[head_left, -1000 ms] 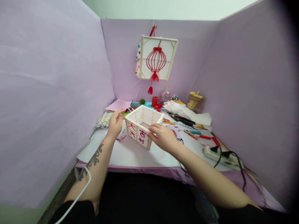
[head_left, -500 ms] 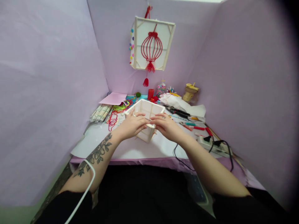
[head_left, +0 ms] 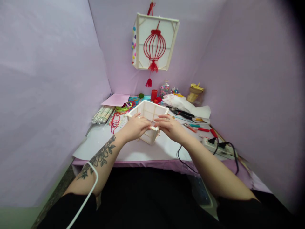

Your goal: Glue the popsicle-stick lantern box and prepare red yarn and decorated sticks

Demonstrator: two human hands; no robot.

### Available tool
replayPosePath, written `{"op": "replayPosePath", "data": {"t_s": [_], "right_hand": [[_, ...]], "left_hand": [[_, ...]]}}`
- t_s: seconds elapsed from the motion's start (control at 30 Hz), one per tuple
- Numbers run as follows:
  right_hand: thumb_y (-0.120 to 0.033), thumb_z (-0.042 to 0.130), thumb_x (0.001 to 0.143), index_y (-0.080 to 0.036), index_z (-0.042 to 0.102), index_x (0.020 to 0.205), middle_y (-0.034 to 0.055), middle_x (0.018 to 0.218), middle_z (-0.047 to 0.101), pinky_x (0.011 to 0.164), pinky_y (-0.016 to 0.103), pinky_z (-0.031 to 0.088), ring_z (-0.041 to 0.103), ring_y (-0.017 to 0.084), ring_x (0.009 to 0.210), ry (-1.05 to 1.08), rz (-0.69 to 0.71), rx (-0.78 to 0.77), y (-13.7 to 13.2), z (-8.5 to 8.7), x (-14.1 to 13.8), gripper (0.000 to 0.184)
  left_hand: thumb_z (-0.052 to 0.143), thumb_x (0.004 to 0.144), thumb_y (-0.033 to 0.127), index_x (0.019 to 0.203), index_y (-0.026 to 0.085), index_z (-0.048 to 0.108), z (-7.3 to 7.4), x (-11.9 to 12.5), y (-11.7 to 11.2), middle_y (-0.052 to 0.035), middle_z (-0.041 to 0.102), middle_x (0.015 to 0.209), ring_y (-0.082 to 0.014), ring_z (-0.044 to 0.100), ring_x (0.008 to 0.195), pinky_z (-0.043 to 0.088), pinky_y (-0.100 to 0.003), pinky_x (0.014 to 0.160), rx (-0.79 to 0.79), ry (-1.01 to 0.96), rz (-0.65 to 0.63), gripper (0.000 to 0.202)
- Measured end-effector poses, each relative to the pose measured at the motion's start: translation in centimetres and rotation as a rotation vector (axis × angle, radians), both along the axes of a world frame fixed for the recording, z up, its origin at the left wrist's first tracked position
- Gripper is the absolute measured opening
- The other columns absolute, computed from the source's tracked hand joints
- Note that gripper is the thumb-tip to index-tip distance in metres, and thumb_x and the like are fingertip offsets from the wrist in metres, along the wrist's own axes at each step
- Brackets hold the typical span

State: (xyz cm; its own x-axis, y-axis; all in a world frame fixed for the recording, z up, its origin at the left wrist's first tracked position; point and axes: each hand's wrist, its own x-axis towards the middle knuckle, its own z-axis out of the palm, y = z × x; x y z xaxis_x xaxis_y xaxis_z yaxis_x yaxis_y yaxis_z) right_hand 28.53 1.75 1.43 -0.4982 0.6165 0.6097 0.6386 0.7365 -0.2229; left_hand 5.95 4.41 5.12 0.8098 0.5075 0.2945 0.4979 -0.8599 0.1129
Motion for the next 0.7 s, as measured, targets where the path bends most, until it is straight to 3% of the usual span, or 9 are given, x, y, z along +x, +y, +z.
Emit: {"op": "replayPosePath", "data": {"t_s": [0.27,0.47,0.7], "right_hand": [[-0.017,0.05,0.092,-0.022,0.072,0.1,0.0106,0.122,0.067,0.103,0.05,0.045,0.052,0.026,0.128,0.066,0.136,-0.098,1.7,0.3,0.9,0.024],[-0.015,0.051,0.09,-0.025,0.063,0.122,0.0096,0.141,0.054,0.112,0.051,0.033,0.038,0.023,0.139,0.03,0.243,-0.203,1.2,1.6,1.6,0.036],[-0.021,0.056,0.09,-0.026,0.067,0.109,0.0077,0.125,0.066,0.109,0.049,0.04,0.052,0.022,0.128,0.084,0.223,-0.2,1.1,1.1,1.2,0.023]], "left_hand": [[0.045,0.096,0.028,0.098,0.016,0.068,-0.2,0.4,0.0,-0.0074,0.073,0.097,-0.0224,0.066,0.094,0.042,-0.041,0.093,0.065,-0.015,0.045,0.026],[0.045,0.096,0.029,0.102,0.017,0.068,-0.2,0.7,-0.1,-0.0076,0.074,0.1,-0.0233,0.067,0.095,0.048,-0.036,0.082,0.082,-0.016,0.1,0.027],[0.046,0.095,0.028,0.1,0.016,0.068,-0.1,1.0,0.0,-0.0078,0.074,0.102,-0.0238,0.067,0.096,0.049,-0.036,0.082,0.082,0.023,0.092,0.026]]}}
